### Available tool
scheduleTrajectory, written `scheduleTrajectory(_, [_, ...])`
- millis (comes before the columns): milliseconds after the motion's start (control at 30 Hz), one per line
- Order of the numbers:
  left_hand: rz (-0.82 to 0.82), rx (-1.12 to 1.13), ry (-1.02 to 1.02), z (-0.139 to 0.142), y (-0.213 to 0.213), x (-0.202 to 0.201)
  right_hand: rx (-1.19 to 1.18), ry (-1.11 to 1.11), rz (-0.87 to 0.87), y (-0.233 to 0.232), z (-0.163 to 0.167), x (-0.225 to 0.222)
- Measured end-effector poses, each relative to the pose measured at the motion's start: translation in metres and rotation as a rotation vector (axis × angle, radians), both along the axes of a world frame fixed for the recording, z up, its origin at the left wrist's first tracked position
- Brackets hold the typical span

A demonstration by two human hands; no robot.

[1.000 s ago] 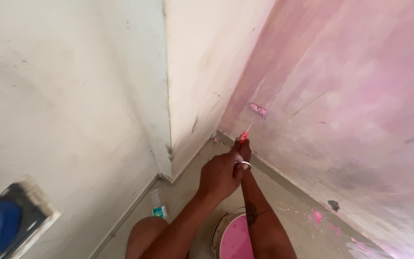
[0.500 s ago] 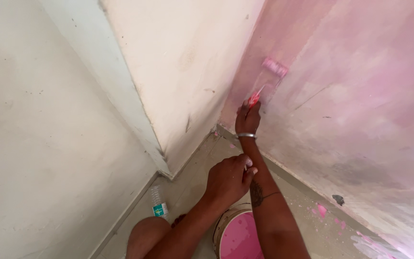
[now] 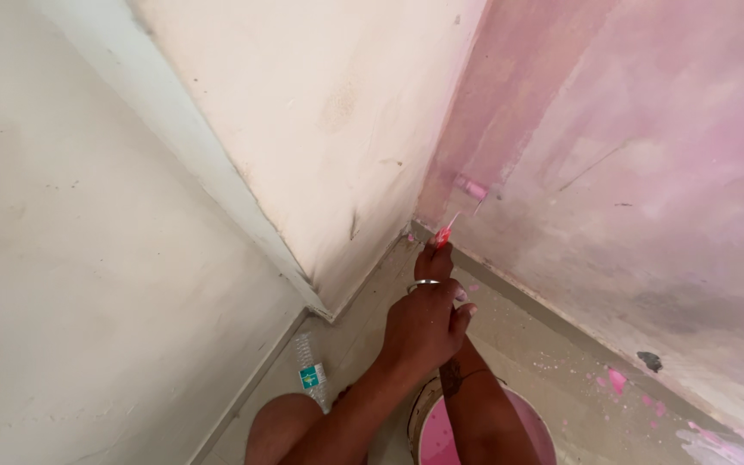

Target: The person sits on the floor of a small room and paints the wall pink using a small paint roller. They repeatedly dip the roller into a bucket of pink paint on the floor and roll the paint onto the wall, working over the lower and middle sections of the wall corner.

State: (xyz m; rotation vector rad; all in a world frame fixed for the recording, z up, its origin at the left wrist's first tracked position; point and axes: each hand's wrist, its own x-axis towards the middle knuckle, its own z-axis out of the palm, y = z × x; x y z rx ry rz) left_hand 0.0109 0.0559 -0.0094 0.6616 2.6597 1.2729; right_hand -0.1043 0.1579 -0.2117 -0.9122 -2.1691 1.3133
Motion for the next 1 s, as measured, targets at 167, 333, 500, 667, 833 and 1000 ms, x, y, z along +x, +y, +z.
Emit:
scheduleTrajectory(167, [-0.025, 0.076, 0.008, -0.004, 0.000, 0.002, 0.115, 0.136, -0.010, 0.013, 0.035, -0.019])
scheduleTrajectory(333, [-0.034, 0.063, 0.009, -0.004, 0.000, -0.001, 0.091, 0.081, 0.021, 0.023, 0.021, -0.018])
scheduleTrajectory(500, [-0.044, 0.020, 0.012, -0.006, 0.000, 0.002, 0.084, -0.075, 0.001, 0.009, -0.034, 0.007])
scheduleTrajectory(667, [-0.033, 0.046, 0.033, -0.012, -0.004, 0.002, 0.026, -0.043, -0.034, 0.008, -0.030, 0.002])
scheduleTrajectory(833, [-0.030, 0.011, -0.002, -0.010, -0.008, 0.000, 0.081, 0.043, 0.033, 0.024, 0.001, -0.025])
scheduleTrajectory(1000, [-0.024, 0.031, -0.037, -0.011, -0.010, -0.002, 0.087, -0.080, 0.044, 0.021, -0.038, -0.005])
